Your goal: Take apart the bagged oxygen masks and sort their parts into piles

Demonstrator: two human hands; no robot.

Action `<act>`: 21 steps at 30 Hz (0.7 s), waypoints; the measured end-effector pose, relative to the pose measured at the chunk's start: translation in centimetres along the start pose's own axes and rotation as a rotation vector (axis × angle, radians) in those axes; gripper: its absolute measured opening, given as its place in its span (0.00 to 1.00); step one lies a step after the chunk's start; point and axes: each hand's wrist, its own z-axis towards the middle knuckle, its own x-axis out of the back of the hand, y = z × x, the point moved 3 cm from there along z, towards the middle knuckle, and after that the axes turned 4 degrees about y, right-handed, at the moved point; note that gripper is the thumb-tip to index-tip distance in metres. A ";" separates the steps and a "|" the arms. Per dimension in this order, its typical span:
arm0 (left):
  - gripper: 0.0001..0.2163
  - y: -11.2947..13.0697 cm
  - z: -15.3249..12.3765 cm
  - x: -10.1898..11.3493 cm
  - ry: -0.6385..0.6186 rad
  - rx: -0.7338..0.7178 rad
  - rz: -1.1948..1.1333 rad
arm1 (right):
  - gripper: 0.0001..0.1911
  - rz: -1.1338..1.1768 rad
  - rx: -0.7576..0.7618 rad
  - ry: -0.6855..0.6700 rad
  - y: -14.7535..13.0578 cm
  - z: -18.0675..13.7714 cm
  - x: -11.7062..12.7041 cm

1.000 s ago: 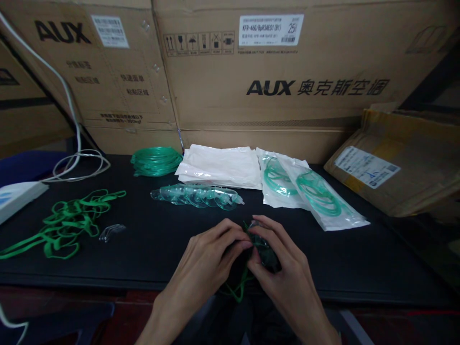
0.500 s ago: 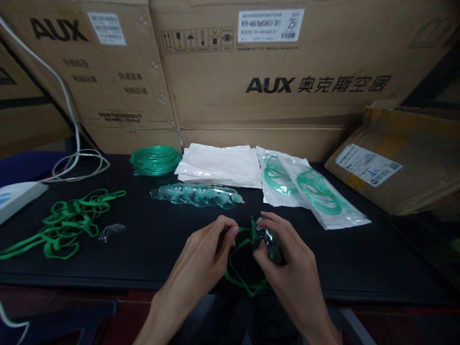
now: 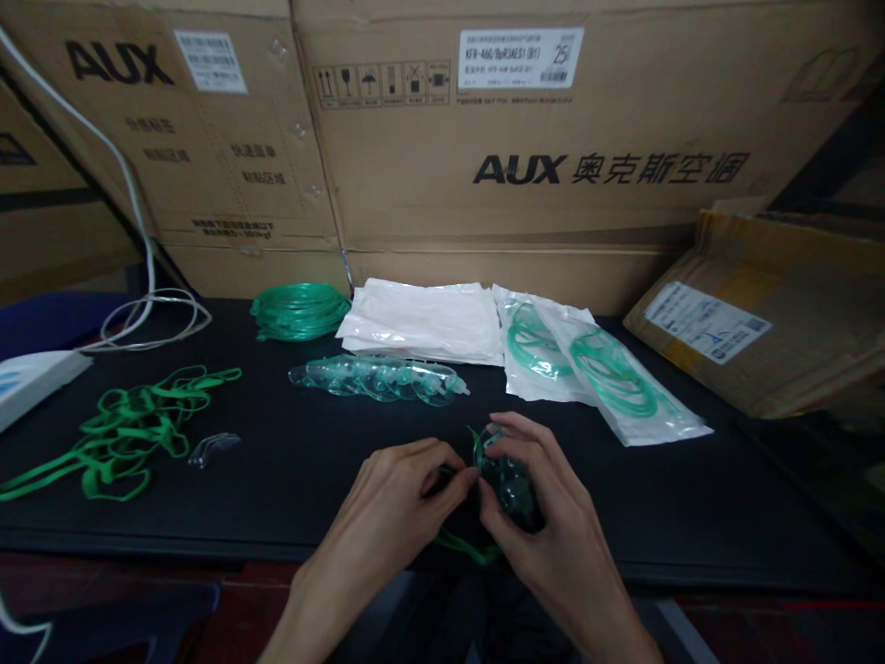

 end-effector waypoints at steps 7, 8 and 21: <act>0.10 0.0 0.0 0.1 -0.006 0.051 -0.007 | 0.20 0.049 -0.017 -0.087 0.2 -0.1 -0.5; 0.11 0.0 0.1 0.2 -0.008 0.056 -0.002 | 0.21 0.044 -0.012 -0.087 0.2 -0.1 -0.6; 0.10 0.7 -0.3 0.4 -0.066 0.030 -0.143 | 0.18 -0.087 0.039 0.047 0.3 0.0 -0.5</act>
